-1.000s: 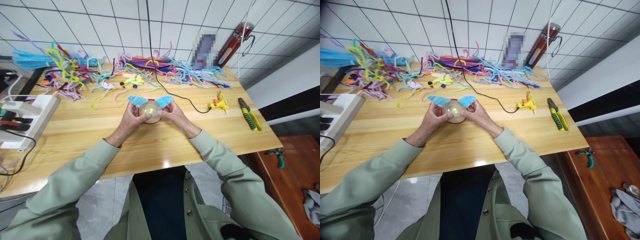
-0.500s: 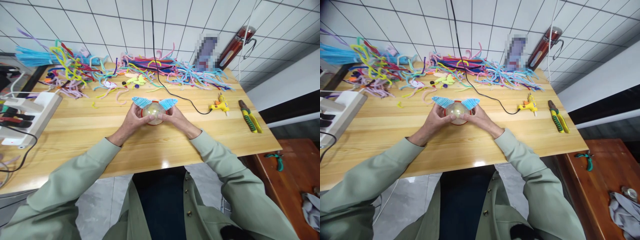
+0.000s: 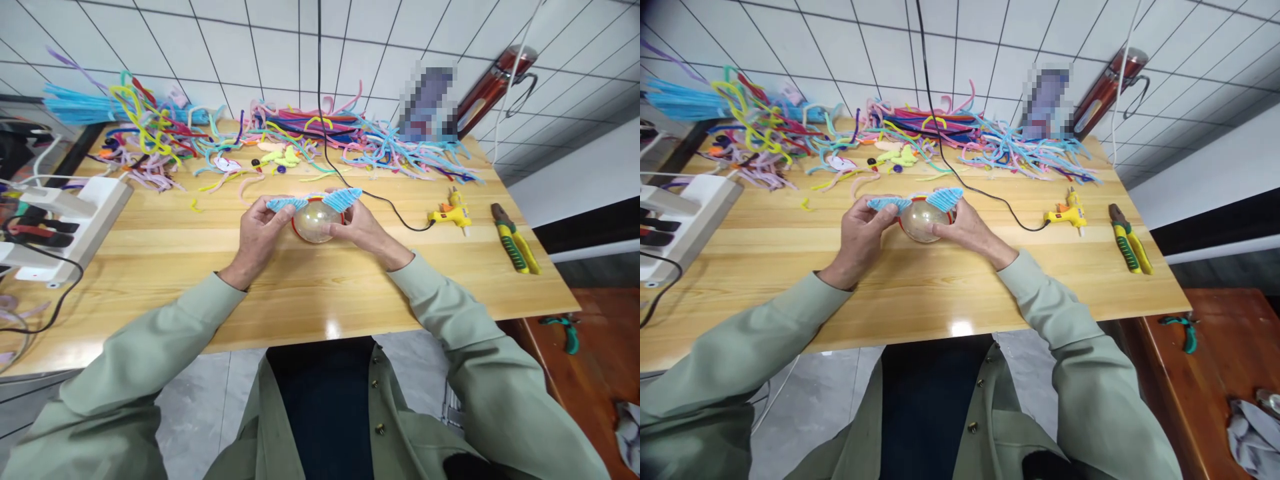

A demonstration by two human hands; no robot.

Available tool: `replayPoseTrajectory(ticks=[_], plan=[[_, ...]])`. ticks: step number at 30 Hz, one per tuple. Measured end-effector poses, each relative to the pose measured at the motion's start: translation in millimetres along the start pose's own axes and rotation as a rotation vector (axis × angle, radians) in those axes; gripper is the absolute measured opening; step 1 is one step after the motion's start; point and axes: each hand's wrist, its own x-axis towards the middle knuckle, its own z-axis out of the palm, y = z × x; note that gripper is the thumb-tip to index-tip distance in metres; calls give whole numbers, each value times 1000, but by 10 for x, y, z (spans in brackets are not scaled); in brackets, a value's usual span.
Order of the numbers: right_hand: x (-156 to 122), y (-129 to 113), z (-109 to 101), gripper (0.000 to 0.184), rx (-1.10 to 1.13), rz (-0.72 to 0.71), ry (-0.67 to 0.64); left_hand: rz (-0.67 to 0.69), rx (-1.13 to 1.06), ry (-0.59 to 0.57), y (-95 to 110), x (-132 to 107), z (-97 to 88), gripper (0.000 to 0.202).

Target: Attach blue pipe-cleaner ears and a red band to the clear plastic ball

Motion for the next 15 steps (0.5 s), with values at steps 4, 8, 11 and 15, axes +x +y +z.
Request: replayPoseTrajectory(ticks=[4,8,11,15], plan=[[-33,12,23,88,-10,-8,-1,54,101,1,20,-8,-9,47],[-34,18,11,94,-37,-45,-7,86,157,-6,43,0,-21,44],[-32,20,-1,96,-51,-74,-10,79,170,-22,51,4,-28,44],[-47,7,4,94,-50,-75,-9,68,173,-34,59,-2,-27,42]])
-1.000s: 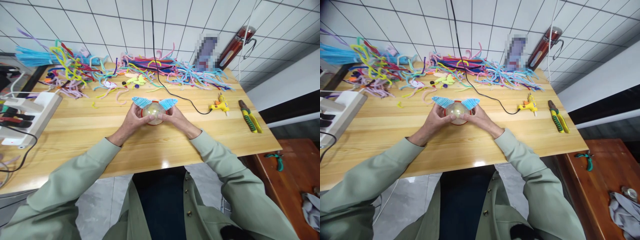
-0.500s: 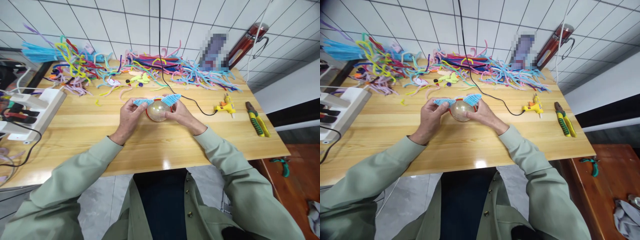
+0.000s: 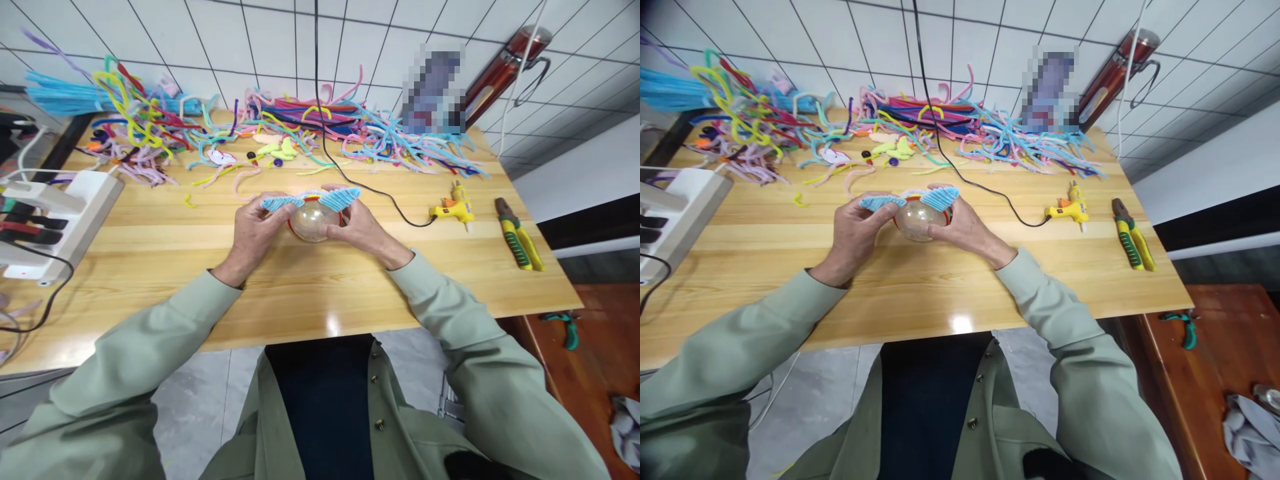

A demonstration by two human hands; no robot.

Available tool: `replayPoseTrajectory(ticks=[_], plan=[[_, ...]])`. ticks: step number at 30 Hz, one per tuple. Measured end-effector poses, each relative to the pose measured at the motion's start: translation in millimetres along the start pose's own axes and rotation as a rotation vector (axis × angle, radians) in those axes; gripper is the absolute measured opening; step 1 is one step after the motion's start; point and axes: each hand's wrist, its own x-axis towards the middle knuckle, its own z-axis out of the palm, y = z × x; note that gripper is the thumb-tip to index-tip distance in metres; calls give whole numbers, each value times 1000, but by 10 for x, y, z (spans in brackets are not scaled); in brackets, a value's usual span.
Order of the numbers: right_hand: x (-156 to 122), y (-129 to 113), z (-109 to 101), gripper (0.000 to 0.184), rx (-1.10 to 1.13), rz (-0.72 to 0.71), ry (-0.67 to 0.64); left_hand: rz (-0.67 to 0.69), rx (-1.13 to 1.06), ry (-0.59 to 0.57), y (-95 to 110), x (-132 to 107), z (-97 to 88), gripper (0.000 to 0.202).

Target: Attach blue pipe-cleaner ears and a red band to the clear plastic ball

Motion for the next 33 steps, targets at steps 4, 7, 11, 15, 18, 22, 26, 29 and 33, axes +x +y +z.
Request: replayPoseTrajectory(ticks=[4,7,11,15,18,22,26,29,33], plan=[[-13,-8,13,93,8,17,3,2,-19,-5,-1,-4,1,42],[-18,-4,12,94,30,40,10,-23,-69,-30,-33,2,9,50],[-23,0,8,96,70,71,16,-109,-185,-116,-156,15,65,89],[-11,4,17,99,117,84,22,-139,-218,-215,-263,6,144,113],[4,3,40,98,158,89,9,-89,-161,-261,-250,-15,168,114],[21,-1,78,86,202,43,-30,-61,-59,-281,-175,-39,154,107],[28,8,76,81,209,-2,-33,-101,-70,-262,-143,-33,140,105],[24,35,42,77,216,-38,-8,-122,-81,-244,-133,-15,140,108],[23,82,-2,76,209,-49,52,-128,-86,-245,-113,-1,144,107]])
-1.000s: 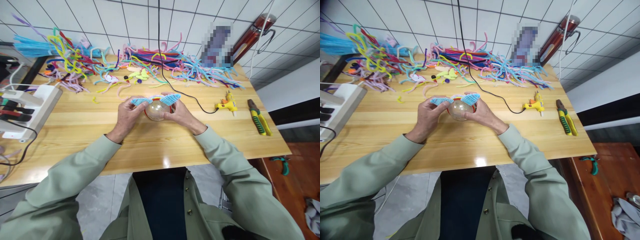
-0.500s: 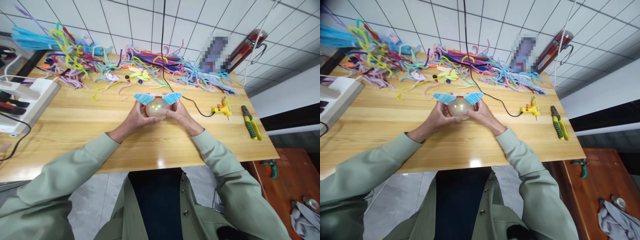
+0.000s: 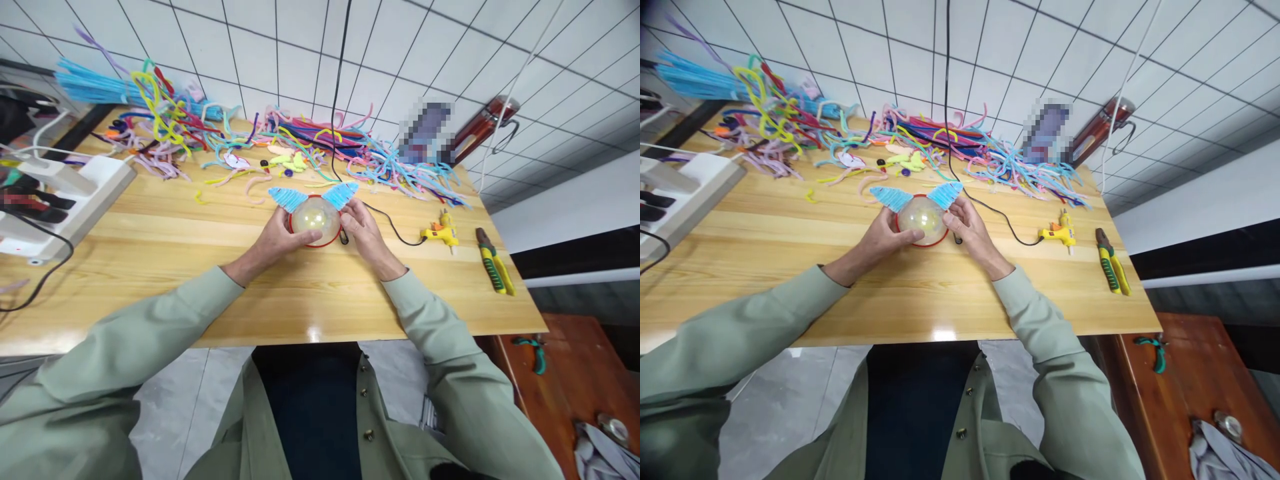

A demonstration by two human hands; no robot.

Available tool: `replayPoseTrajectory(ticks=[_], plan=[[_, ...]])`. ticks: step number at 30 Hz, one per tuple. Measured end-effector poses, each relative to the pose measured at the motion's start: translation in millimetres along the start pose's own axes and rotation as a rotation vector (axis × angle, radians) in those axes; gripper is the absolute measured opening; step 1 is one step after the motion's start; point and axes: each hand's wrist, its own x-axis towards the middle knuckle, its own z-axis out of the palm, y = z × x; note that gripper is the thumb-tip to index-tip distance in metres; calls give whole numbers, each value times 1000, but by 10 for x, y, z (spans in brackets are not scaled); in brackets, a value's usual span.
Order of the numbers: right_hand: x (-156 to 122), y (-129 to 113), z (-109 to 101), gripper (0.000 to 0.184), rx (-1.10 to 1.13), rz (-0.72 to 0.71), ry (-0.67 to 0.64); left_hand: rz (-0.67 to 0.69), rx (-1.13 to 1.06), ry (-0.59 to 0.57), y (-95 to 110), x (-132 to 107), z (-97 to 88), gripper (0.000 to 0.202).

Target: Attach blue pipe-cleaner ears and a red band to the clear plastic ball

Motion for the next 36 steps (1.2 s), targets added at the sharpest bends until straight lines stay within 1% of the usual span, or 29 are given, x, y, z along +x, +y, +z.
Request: replayPoseTrajectory(ticks=[3,9,13,18,22,25,31,36], plan=[[7,18,-20,75,-7,-5,52,-7,-8,1,3,-2,4,106],[5,10,-49,71,18,-5,115,-8,-12,0,-28,-4,-1,106],[-5,11,-64,69,7,-6,146,9,33,5,-29,-19,-5,104],[-7,58,-94,59,8,-34,167,33,120,-6,4,-56,9,102],[-10,106,-129,54,18,-33,204,35,155,-3,-21,-83,23,99],[-21,129,-138,51,21,-26,205,32,171,23,-44,-92,28,102],[-36,175,-146,55,9,-21,191,129,185,-43,-2,-89,31,98],[-41,164,-108,54,4,-22,170,173,188,-50,2,-83,27,94]])
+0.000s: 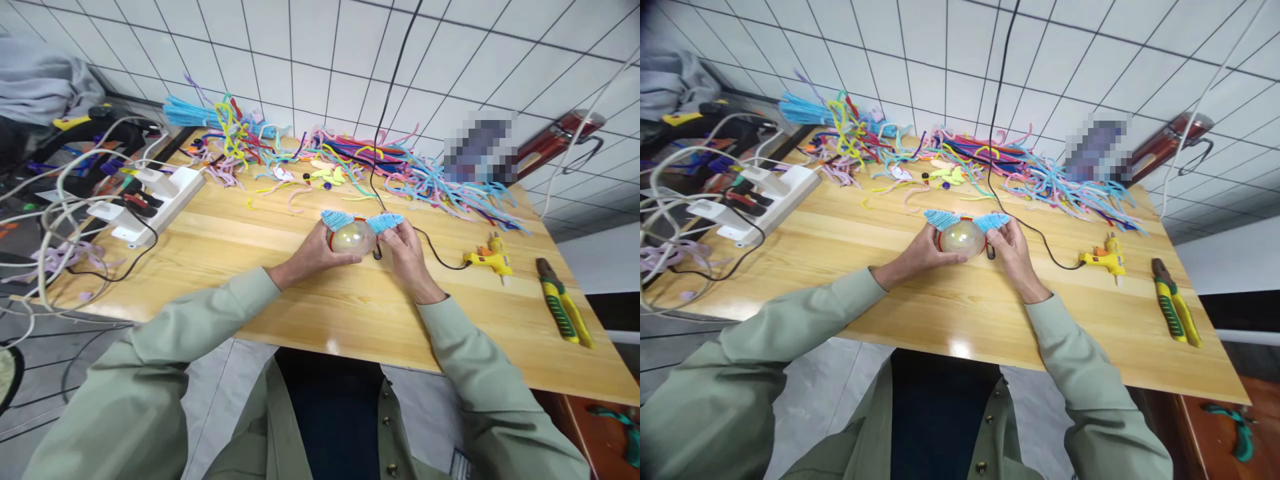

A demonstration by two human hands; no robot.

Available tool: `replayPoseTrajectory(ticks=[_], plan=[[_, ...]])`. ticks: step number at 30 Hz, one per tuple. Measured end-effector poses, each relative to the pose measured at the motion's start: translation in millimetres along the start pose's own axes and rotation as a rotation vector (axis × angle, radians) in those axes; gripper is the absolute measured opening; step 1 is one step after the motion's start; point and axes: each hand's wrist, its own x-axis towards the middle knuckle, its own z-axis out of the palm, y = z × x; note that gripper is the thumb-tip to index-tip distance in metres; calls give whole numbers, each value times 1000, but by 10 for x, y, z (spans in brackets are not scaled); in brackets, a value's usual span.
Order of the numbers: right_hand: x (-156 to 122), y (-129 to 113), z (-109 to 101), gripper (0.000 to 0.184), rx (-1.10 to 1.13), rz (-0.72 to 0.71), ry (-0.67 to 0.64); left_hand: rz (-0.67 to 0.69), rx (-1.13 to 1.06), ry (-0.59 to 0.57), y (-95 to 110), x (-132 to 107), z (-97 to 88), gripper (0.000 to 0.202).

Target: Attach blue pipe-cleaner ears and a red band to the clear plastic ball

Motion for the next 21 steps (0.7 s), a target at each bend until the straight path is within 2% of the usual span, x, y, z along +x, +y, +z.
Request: replayPoseTrajectory(ticks=[3,6,9,14,17,19,21], plan=[[-28,-43,50,61,-24,10,-55,-32,-21,8,-24,-2,7,97],[-65,-77,107,77,-65,47,-135,-108,-30,25,-62,0,7,104],[-89,-81,153,92,-87,95,-185,-117,-16,14,-104,14,-4,109],[-64,-86,142,91,-97,107,-133,-75,-13,18,-131,22,-61,116],[-23,-103,94,90,-68,48,-41,-33,32,156,-82,9,-132,98],[-1,-108,67,90,-53,22,21,-33,49,244,-27,6,-178,68],[9,-105,53,91,-50,17,57,-61,52,260,32,9,-207,38]])
